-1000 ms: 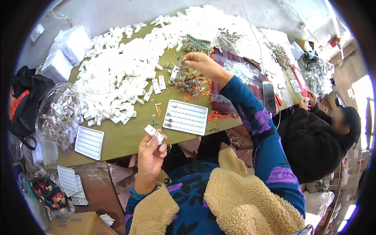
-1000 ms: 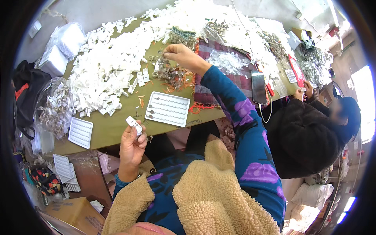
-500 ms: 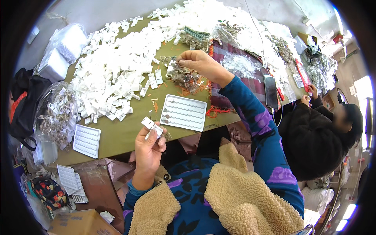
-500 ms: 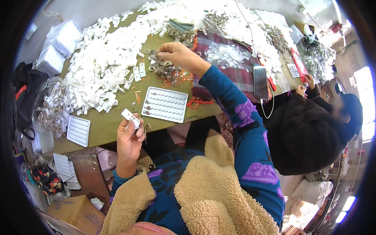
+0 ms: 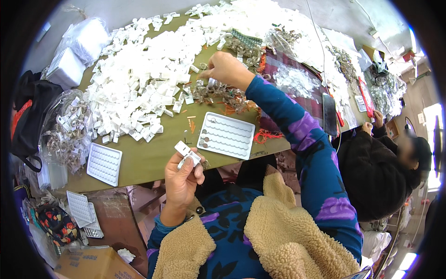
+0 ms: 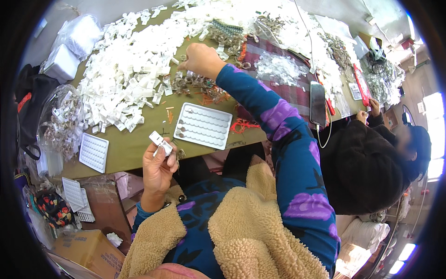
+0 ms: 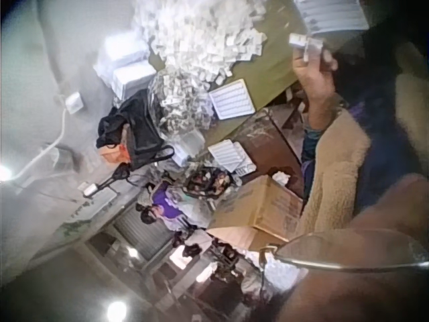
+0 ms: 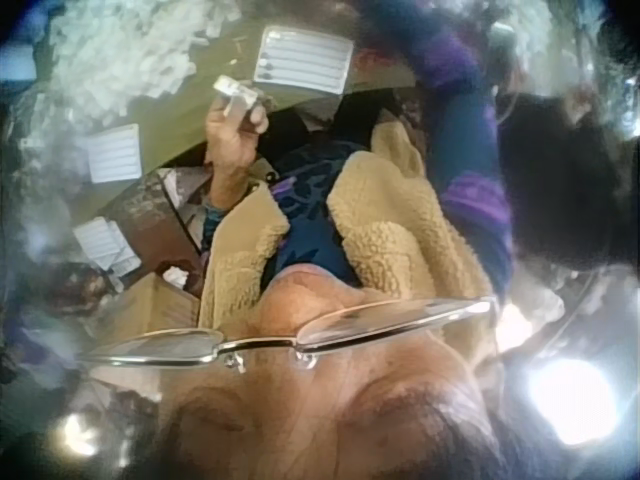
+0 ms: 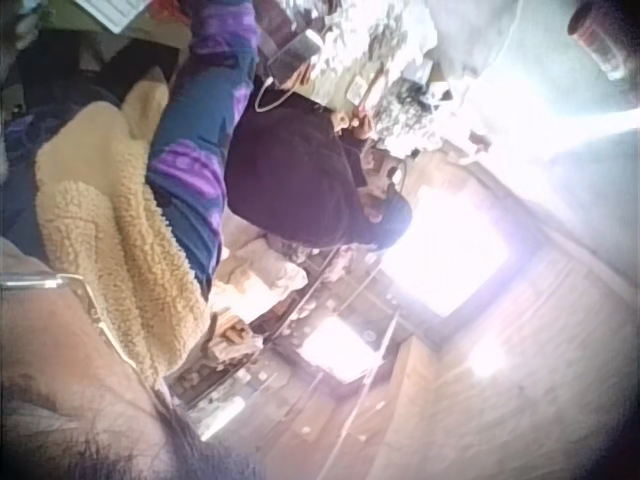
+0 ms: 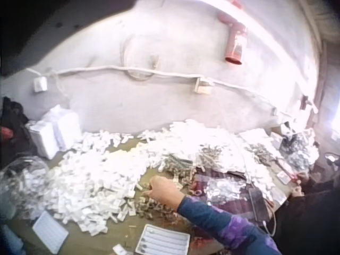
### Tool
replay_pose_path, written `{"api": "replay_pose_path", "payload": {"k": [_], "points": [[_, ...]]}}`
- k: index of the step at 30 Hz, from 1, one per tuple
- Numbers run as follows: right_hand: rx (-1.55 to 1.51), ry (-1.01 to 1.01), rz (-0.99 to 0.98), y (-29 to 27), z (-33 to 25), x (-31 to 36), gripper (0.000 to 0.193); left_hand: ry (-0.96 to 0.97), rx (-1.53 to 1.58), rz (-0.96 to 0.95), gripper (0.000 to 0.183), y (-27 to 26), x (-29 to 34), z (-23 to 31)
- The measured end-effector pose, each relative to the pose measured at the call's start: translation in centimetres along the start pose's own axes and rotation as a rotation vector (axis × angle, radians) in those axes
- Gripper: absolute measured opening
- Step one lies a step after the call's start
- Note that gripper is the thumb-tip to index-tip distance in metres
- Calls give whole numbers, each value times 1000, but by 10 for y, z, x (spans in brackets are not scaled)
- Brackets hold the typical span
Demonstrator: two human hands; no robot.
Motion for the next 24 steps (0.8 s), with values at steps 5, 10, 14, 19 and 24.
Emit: {"api": "replay_pose_path", "payload": {"k": [5, 10, 14, 19, 24], "points": [[119, 7, 83, 9, -5, -7, 30, -16, 55, 2, 29, -3, -2, 1], [-377, 32, 40, -24, 20, 13, 24, -9, 63, -16, 28, -1, -2, 4], [-641, 105, -125, -40, 19, 57, 19, 106, -108, -102, 28, 16, -6, 16], [-816, 20, -527, -37, -21, 157, 14, 428, -450, -361, 23, 59, -2, 42], [-844, 41, -625, -33, -34, 213, 15, 448, -672, -593, 21, 89, 10, 35]]}}
Point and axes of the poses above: each hand's wrist, its own x-axis away from the middle knuckle, its own y-axis out of the palm, z = x × y, the point moved 8 cm from there along -x, towards the middle knuckle, and after that the axes turned 15 degrees about y, right-handed, at the moved point
